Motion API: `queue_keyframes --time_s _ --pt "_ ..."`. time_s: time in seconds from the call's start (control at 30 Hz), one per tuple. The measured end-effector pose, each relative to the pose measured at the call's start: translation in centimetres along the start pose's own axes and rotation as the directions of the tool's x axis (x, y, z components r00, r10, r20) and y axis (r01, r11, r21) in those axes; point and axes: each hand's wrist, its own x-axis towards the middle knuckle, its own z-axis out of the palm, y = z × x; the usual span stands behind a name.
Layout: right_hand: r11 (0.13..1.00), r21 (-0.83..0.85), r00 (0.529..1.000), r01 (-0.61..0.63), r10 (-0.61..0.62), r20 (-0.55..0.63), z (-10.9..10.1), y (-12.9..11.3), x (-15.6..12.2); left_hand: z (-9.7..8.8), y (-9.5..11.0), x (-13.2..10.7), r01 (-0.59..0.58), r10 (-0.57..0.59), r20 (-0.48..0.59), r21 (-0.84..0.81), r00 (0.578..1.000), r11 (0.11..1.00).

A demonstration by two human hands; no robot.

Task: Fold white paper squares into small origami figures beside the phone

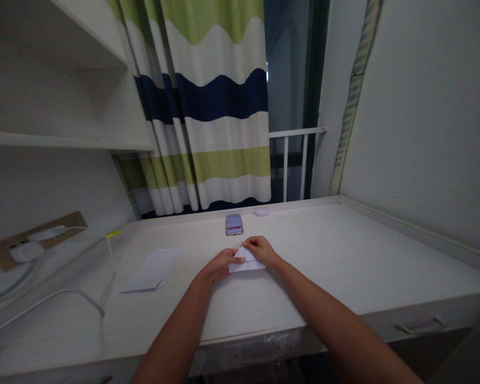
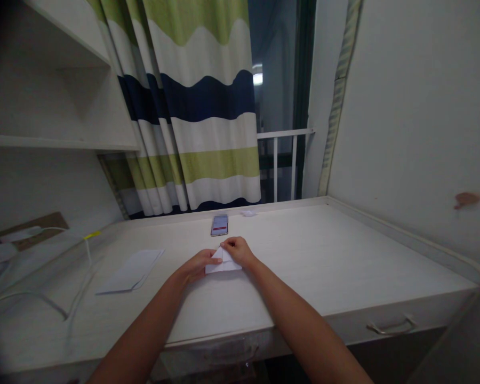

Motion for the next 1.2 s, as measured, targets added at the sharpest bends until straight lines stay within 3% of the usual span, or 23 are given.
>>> queue_keyframes --time_s 0.23,0.4,0.6,0.87,1.2 --pt "0.995 -0.081 0.998 0.065 -0.065 -0.004 0.09 -0.11 -0.06 0.76 0.27 0.00 0.011 -0.014 -0.100 -0.032 0.995 0.999" --pt "0.998 -0.013 0.997 0.064 -0.064 0.045 0.17 -0.08 -0.09 0.56 -0.33 0.50 -0.009 0.025 -0.178 0.088 0.984 0.996" --pt "0.995 0.065 0.995 -0.071 0.066 0.077 0.10 0.03 -0.08 0.32 -0.47 0.66 0.006 0.011 -0.169 0.101 0.986 0.995" --pt "0.999 0.028 0.997 -0.019 0.016 0.081 0.01 -0.40 -0.13 0.75 0.07 -0.08 0.027 -0.018 -0.117 0.077 0.993 0.997" --pt "0.999 -0.040 0.995 -0.021 0.025 0.102 -0.09 -0.20 -0.08 0.65 -0.13 0.23 0.009 0.007 -0.137 0.119 0.991 0.993"
